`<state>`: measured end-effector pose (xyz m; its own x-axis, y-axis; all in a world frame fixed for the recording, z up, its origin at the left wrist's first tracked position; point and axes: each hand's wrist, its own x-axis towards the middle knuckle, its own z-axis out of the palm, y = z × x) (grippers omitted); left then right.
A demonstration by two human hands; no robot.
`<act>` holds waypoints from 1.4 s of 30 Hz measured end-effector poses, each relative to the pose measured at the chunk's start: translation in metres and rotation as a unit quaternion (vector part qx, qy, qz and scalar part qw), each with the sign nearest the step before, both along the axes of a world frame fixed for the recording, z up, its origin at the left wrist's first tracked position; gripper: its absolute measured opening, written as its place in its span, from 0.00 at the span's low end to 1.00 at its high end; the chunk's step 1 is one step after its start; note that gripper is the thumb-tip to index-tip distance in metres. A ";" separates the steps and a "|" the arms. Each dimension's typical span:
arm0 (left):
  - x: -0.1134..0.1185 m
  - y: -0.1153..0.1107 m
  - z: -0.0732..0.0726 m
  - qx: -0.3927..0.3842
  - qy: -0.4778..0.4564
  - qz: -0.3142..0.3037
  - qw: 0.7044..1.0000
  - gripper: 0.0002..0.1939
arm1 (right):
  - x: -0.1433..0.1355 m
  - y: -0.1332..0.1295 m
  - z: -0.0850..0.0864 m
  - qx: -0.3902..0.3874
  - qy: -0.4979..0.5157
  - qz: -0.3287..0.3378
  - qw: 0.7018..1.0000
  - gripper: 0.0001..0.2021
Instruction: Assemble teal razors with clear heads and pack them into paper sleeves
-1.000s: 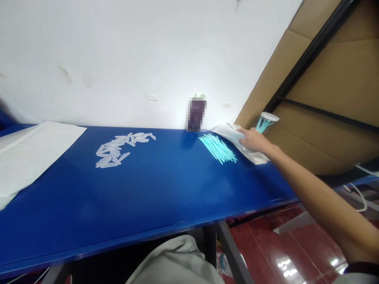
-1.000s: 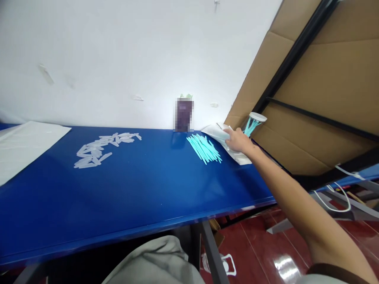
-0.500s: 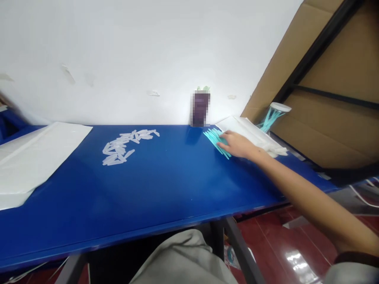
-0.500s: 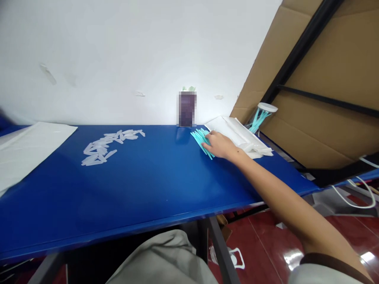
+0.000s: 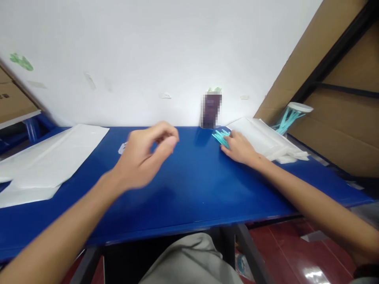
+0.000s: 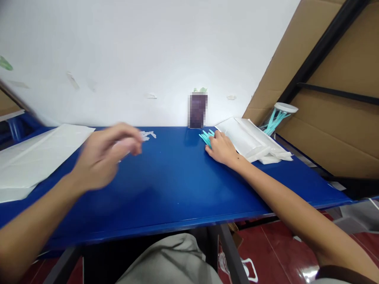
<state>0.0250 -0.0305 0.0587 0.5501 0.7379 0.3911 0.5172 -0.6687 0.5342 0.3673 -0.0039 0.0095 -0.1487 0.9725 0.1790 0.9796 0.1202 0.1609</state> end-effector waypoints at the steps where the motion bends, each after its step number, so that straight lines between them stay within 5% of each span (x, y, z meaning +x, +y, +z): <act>1: -0.002 0.025 0.000 0.017 0.016 0.012 1.000 0.16 | -0.006 0.003 0.000 -0.006 0.002 0.013 1.000 0.21; 4: -0.032 0.070 -0.006 0.080 0.082 0.068 0.991 0.18 | -0.027 0.012 -0.001 -0.016 0.012 0.054 0.998 0.20; 9: -0.088 0.077 -0.019 0.156 0.152 0.164 0.962 0.21 | -0.060 -0.001 -0.010 -0.019 0.039 0.151 0.988 0.20; 13: -0.088 0.068 -0.022 0.120 0.136 0.212 0.960 0.21 | -0.077 -0.029 -0.009 -0.034 0.100 0.299 0.948 0.23; 16: -0.073 0.062 -0.023 0.097 0.114 0.217 0.965 0.19 | -0.079 -0.040 -0.002 -0.026 0.125 0.323 0.938 0.27; 21: -0.048 0.049 -0.032 0.157 0.140 0.099 0.972 0.20 | -0.049 -0.027 0.004 0.027 0.028 0.129 0.991 0.28; 23: -0.038 0.042 -0.035 0.204 0.160 0.018 0.966 0.21 | -0.034 -0.019 0.004 -0.012 0.000 0.040 0.999 0.27; 26: -0.025 0.030 -0.036 0.241 0.173 -0.066 0.953 0.22 | -0.023 -0.014 0.003 -0.063 -0.011 0.004 0.998 0.25; 35: 0.000 0.007 -0.053 0.217 0.234 -0.153 0.935 0.21 | -0.046 -0.022 -0.004 -0.036 0.109 0.273 0.955 0.22; 42: 0.001 0.008 -0.060 0.176 0.190 -0.139 0.956 0.22 | -0.061 -0.035 -0.002 -0.075 0.294 0.340 0.890 0.15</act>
